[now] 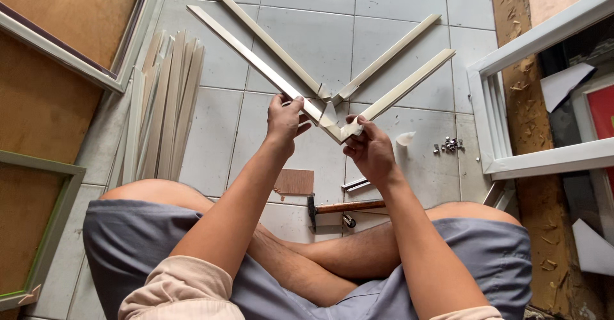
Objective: The person assembles a rectangular frame by applying glue to the ends of four white profile pieces and joining them at the corners. The person works on a tiled floor, using a small bottle to apply adhesive and pressing the joints together to form the frame.
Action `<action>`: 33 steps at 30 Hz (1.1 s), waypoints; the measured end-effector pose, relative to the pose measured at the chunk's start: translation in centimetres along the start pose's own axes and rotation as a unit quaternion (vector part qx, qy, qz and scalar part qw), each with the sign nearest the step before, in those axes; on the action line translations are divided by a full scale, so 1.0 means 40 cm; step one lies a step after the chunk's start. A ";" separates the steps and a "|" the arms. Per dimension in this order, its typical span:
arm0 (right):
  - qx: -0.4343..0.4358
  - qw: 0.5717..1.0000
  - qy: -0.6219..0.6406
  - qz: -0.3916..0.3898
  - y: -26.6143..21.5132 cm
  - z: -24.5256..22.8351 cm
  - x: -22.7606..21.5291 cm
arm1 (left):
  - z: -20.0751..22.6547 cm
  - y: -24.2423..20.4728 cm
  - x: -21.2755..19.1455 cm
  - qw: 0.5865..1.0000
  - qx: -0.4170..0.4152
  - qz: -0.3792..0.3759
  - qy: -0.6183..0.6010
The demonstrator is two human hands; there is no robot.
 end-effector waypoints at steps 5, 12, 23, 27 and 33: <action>0.012 1.000 -0.014 0.010 0.005 0.008 -0.004 | -0.021 0.022 -0.012 1.000 -0.013 0.000 -0.007; 0.033 0.999 0.005 0.011 -0.019 -0.059 0.047 | 0.129 -0.060 0.021 1.000 0.011 -0.024 0.014; 0.048 0.994 -0.085 0.039 -0.117 -0.082 0.102 | 0.152 -0.204 -0.001 0.997 -0.026 -0.067 0.002; 0.050 0.991 -0.116 0.050 -0.124 -0.027 0.070 | 0.022 -0.147 -0.026 0.996 -0.050 -0.071 -0.037; 0.034 0.991 -0.121 0.033 -0.085 -0.023 0.054 | 0.012 -0.055 -0.028 0.996 -0.034 -0.088 -0.002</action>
Point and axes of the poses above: each hand's wrist, its own y-axis towards the middle knuckle, its own x-axis out of the palm, z = x × y, the point moved 6 cm from there along y, towards the middle knuckle, and after that the axes turned 10 degrees about -z, right-handed, at the moved point
